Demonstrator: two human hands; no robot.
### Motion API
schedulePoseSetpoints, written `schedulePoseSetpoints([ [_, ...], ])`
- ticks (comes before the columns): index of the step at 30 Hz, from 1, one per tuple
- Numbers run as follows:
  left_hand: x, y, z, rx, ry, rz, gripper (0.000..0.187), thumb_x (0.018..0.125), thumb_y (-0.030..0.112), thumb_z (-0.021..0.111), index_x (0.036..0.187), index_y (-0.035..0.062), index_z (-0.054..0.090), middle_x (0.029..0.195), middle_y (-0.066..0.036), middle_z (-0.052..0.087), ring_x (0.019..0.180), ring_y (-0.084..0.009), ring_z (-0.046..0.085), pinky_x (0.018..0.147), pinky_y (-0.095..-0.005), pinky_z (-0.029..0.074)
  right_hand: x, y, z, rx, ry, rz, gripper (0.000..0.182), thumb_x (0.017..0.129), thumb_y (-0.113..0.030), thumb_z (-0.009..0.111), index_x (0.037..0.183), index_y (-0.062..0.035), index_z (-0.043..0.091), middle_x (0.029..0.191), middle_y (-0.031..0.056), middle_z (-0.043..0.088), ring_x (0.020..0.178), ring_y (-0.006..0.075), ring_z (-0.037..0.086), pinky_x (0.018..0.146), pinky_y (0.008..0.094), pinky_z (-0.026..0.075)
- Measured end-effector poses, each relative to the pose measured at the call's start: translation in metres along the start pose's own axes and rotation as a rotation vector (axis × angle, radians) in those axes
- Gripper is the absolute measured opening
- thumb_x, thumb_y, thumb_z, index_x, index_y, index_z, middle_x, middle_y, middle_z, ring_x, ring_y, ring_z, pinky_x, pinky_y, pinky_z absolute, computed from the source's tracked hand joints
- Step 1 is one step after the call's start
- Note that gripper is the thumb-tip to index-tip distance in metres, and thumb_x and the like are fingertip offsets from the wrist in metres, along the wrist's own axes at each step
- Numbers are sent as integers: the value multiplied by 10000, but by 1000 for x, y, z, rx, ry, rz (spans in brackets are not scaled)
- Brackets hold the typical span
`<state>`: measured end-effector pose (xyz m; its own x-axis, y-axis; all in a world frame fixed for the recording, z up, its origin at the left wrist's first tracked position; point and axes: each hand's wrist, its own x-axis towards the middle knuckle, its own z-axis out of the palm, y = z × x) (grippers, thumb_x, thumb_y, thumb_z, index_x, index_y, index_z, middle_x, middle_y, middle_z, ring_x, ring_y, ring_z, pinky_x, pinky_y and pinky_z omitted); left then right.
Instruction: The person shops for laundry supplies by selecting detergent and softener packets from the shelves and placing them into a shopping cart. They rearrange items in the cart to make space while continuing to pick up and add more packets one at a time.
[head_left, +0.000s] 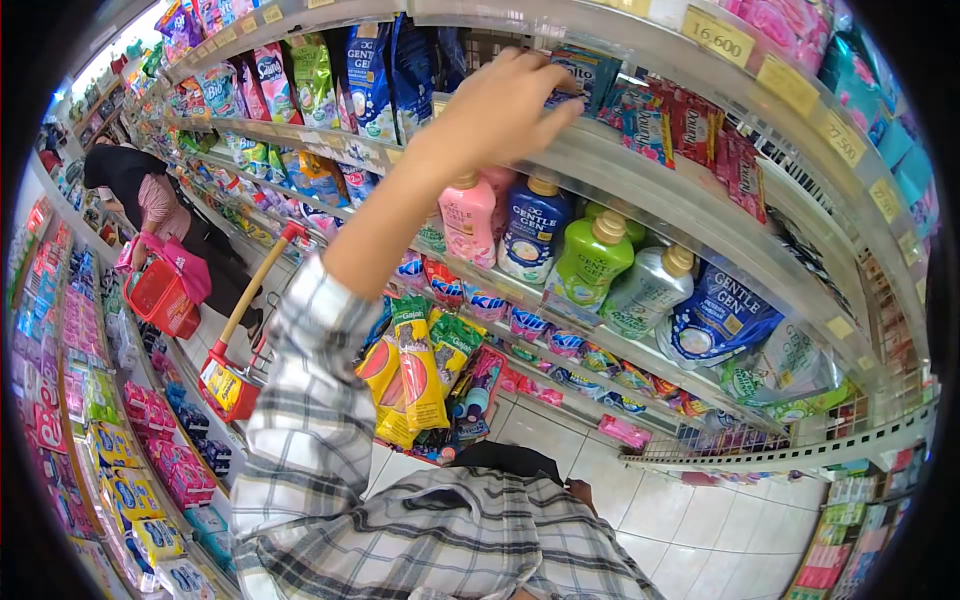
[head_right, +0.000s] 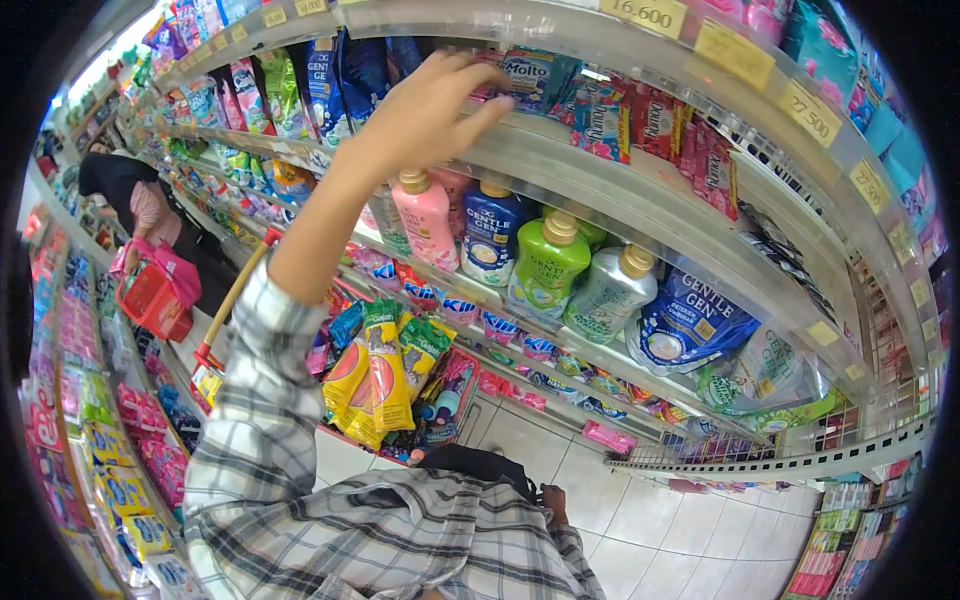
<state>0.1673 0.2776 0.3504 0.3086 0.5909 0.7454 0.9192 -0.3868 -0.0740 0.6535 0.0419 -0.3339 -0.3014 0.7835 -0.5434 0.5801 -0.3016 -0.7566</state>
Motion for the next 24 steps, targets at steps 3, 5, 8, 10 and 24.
schedulePoseSetpoints([
  [3, 52, -29, 43, -8, -211, -162, 532, 839, 429, 603, 1223, 64, 552, 1156, -183, 608, 1105, -338, 552, 972, -393, 409, -6, -17, 2, 84, 49, 73, 357, 832, -219, 594, 1023, 83, 582, 747, 167, 679, 562, 222, 628, 500, 326, 502],
  [5, 84, -60, 79, 46, -375, -214, 630, 779, 458, 664, 1246, 59, 527, 1146, -182, 617, 1055, -316, 589, 898, -394, 467, -14, -28, 5, 164, 87, 149, 349, 838, -214, 587, 1027, 79, 583, 752, 174, 680, 574, 221, 635, 506, 325, 507],
  [8, 95, -49, 75, 31, -530, -356, 766, 670, 483, 750, 1252, 45, 513, 1106, -183, 629, 936, -288, 637, 728, -381, 535, -41, -46, 7, 373, 208, 267, 343, 843, -223, 582, 999, 82, 598, 756, 167, 684, 642, 221, 653, 547, 346, 513],
  [10, 98, -49, 78, 3, -551, -435, 883, 540, 470, 828, 1234, 22, 516, 1062, -180, 631, 770, -256, 663, 492, -328, 535, -48, -37, 7, 190, 193, 240, 331, 831, -264, 595, 963, 37, 629, 756, 185, 681, 672, 262, 662, 580, 359, 509],
  [24, 82, -81, 86, 256, -202, -251, 947, 516, 422, 846, 1300, 35, 482, 1344, -211, 466, 1272, -348, 405, 1073, -365, 317, -14, 127, 37, -602, 101, -304, 323, 735, -401, 614, 805, -89, 666, 720, 186, 638, 687, 347, 639, 590, 428, 483],
])
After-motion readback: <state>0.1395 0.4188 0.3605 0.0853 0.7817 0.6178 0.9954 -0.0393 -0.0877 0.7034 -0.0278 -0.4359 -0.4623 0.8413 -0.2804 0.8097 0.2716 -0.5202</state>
